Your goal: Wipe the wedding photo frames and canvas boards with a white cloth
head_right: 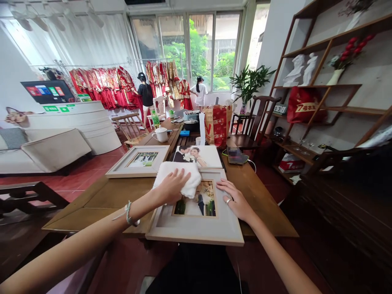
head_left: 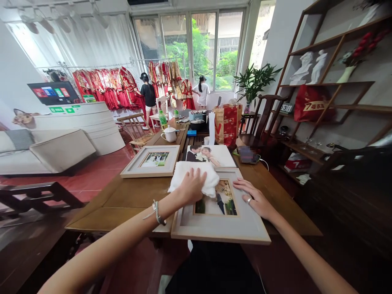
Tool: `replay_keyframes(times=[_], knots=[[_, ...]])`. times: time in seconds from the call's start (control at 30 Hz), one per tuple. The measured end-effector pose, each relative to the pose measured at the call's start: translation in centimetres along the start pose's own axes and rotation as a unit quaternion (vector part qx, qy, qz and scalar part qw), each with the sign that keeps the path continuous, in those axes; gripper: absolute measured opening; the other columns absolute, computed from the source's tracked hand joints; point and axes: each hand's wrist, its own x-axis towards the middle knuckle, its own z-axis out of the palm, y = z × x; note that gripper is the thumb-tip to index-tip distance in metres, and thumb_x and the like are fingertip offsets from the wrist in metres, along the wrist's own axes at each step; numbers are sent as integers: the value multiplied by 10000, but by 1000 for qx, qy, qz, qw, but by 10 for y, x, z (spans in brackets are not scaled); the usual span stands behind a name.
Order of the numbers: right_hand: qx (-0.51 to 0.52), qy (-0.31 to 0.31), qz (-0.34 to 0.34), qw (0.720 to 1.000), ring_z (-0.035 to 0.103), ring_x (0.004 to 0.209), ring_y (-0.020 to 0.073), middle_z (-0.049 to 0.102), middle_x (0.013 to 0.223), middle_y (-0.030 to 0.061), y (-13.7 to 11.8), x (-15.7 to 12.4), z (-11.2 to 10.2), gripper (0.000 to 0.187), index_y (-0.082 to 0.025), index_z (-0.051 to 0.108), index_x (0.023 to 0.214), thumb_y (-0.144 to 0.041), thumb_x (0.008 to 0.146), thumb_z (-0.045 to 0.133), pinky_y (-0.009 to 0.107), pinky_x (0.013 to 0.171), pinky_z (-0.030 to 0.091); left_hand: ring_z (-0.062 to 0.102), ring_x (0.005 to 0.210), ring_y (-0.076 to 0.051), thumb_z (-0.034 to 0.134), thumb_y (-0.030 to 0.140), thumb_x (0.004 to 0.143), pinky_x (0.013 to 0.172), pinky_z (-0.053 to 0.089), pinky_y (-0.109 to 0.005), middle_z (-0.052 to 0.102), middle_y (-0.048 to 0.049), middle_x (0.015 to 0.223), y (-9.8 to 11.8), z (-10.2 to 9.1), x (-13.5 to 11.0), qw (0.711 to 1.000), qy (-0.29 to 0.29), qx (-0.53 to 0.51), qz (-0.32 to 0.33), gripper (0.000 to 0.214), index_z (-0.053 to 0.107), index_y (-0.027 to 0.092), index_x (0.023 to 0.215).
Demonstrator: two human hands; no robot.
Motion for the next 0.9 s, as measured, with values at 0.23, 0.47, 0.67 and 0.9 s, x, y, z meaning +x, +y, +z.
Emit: replay_keyframes(times=[0.23, 0.47, 0.67, 0.9], knots=[[3, 8, -11, 1000, 390, 1267, 257, 572, 1238, 72, -1, 1, 2, 404, -242, 633, 1102, -133, 753, 462, 532, 1068, 260, 230, 1294, -397, 573, 158, 638, 993, 304, -516, 251, -229, 1427, 52, -24, -101, 982, -167, -59, 69, 856, 204, 86, 1407], [-3, 6, -11, 1000, 390, 1268, 259, 574, 1235, 69, -2, 1, 1, 408, -247, 632, 1103, -130, 749, 466, 532, 1069, 262, 89, 1331, -380, 587, 174, 630, 1053, 190, -504, 137, -219, 1465, 43, 1, -81, 993, -83, -75, 24, 902, 152, 129, 1419], [0, 3, -6, 1000, 375, 1279, 263, 561, 1255, 66, 0, 0, -1, 425, -253, 619, 1122, -126, 744, 470, 533, 1070, 258, 68, 1347, -334, 561, 129, 678, 1061, 148, -476, 143, -211, 1466, 2, 20, 1, 997, 60, -29, -40, 852, 129, 131, 1412], [-3, 0, 1, 1000, 372, 1283, 253, 557, 1258, 61, -1, 0, -1, 432, -255, 617, 1122, -118, 744, 459, 527, 1075, 250, 273, 1289, -356, 517, 72, 659, 1011, 269, -474, 327, -238, 1382, 5, 3, -14, 1000, 8, -29, -2, 757, 261, 66, 1372]])
